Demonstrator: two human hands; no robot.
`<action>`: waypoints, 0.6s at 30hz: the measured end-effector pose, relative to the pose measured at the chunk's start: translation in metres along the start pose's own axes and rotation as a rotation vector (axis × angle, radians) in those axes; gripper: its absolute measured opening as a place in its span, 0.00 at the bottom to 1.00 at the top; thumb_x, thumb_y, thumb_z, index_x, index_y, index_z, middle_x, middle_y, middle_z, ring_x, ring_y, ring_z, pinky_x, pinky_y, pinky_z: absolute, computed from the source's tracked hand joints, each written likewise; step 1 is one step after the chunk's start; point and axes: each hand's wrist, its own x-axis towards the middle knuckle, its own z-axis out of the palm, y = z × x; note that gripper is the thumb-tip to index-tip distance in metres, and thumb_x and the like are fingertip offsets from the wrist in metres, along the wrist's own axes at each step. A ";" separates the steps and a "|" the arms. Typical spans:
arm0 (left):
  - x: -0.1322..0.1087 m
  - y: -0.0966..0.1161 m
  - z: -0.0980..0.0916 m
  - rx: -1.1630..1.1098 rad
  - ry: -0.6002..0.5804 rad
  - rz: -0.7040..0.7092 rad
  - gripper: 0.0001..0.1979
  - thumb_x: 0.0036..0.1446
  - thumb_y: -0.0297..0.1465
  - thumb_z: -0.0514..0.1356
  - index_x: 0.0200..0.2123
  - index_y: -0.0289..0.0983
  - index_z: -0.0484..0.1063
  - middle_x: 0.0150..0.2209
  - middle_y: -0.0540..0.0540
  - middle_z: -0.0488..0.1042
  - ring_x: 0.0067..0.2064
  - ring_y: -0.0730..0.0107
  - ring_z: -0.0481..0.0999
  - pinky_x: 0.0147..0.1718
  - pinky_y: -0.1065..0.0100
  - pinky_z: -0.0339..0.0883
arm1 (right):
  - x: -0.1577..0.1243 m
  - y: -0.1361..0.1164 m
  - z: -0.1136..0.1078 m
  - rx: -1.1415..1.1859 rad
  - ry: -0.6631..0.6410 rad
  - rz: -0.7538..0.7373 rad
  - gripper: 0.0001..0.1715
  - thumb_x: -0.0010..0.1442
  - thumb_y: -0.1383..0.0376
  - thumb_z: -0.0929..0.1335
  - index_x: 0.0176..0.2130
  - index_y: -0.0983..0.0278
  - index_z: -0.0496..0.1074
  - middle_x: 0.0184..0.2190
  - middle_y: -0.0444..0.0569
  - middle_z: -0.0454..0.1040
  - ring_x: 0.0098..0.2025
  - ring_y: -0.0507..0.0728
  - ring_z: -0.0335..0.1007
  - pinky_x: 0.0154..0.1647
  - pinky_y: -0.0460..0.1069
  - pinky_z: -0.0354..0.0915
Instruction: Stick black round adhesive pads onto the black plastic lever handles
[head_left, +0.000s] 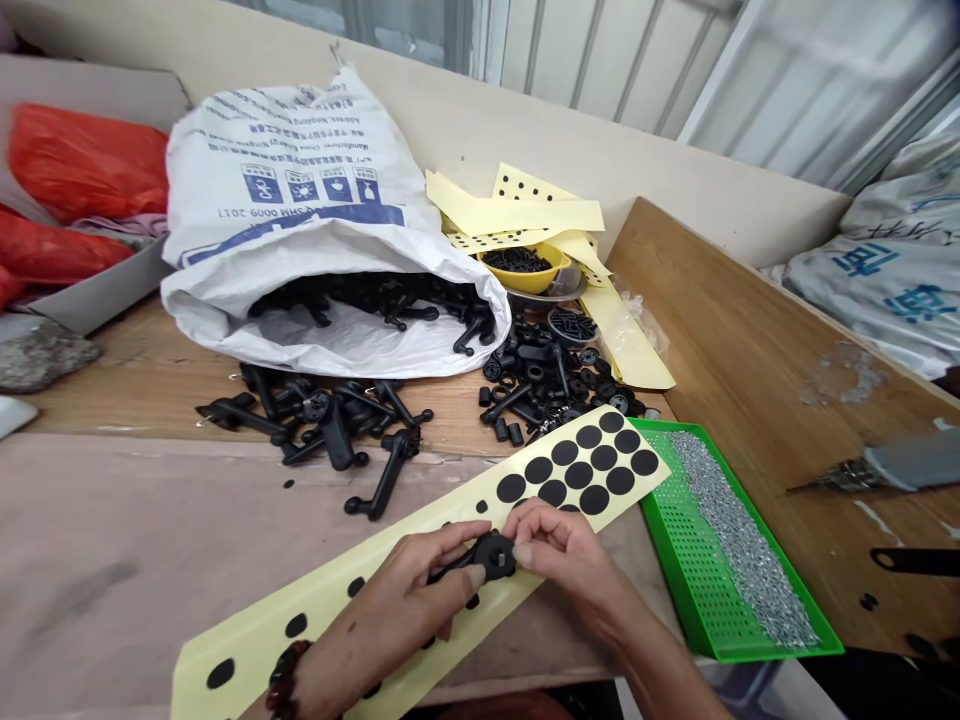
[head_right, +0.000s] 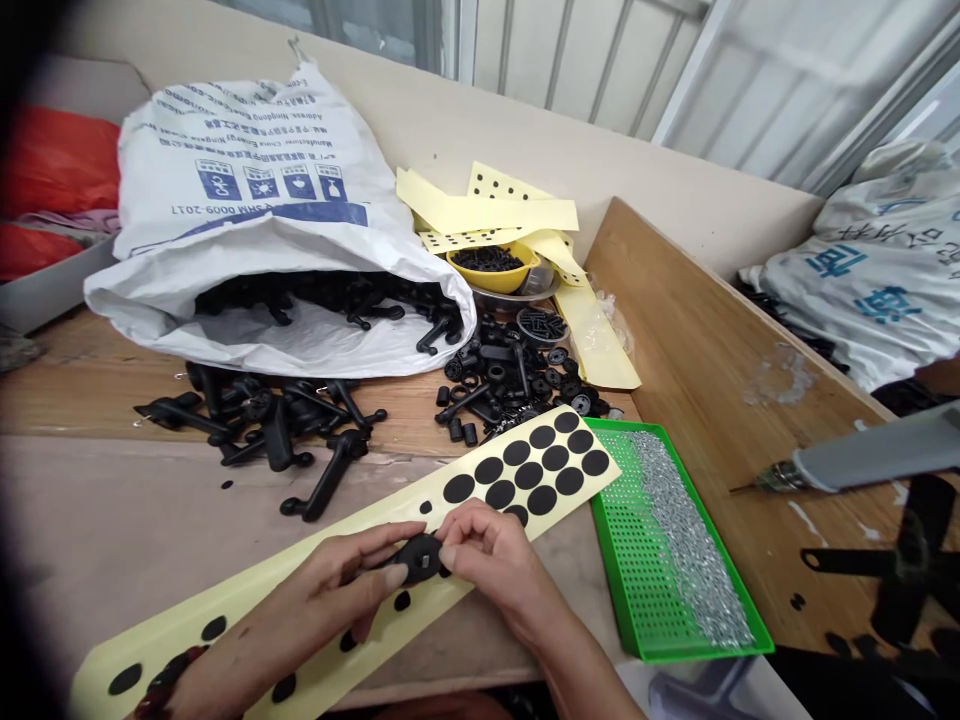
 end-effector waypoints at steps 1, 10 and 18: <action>0.000 0.000 0.001 0.002 0.009 0.002 0.24 0.55 0.37 0.55 0.55 0.33 0.63 0.27 0.51 0.70 0.21 0.78 0.62 0.23 0.74 0.59 | 0.000 0.000 0.000 -0.006 -0.002 -0.002 0.09 0.46 0.64 0.70 0.22 0.65 0.66 0.32 0.47 0.65 0.35 0.53 0.60 0.36 0.47 0.55; 0.000 -0.003 0.007 0.068 0.116 0.008 0.25 0.55 0.39 0.54 0.52 0.31 0.66 0.17 0.56 0.62 0.21 0.74 0.62 0.22 0.74 0.58 | 0.000 0.001 0.003 -0.092 0.017 0.011 0.06 0.46 0.65 0.68 0.23 0.64 0.65 0.31 0.46 0.65 0.31 0.52 0.59 0.31 0.46 0.55; -0.002 -0.002 0.011 0.065 0.158 0.059 0.17 0.54 0.38 0.56 0.46 0.38 0.72 0.29 0.50 0.74 0.24 0.74 0.65 0.20 0.76 0.57 | -0.004 0.001 0.000 -0.101 0.061 -0.017 0.07 0.48 0.65 0.69 0.23 0.65 0.69 0.28 0.45 0.67 0.32 0.52 0.62 0.34 0.46 0.58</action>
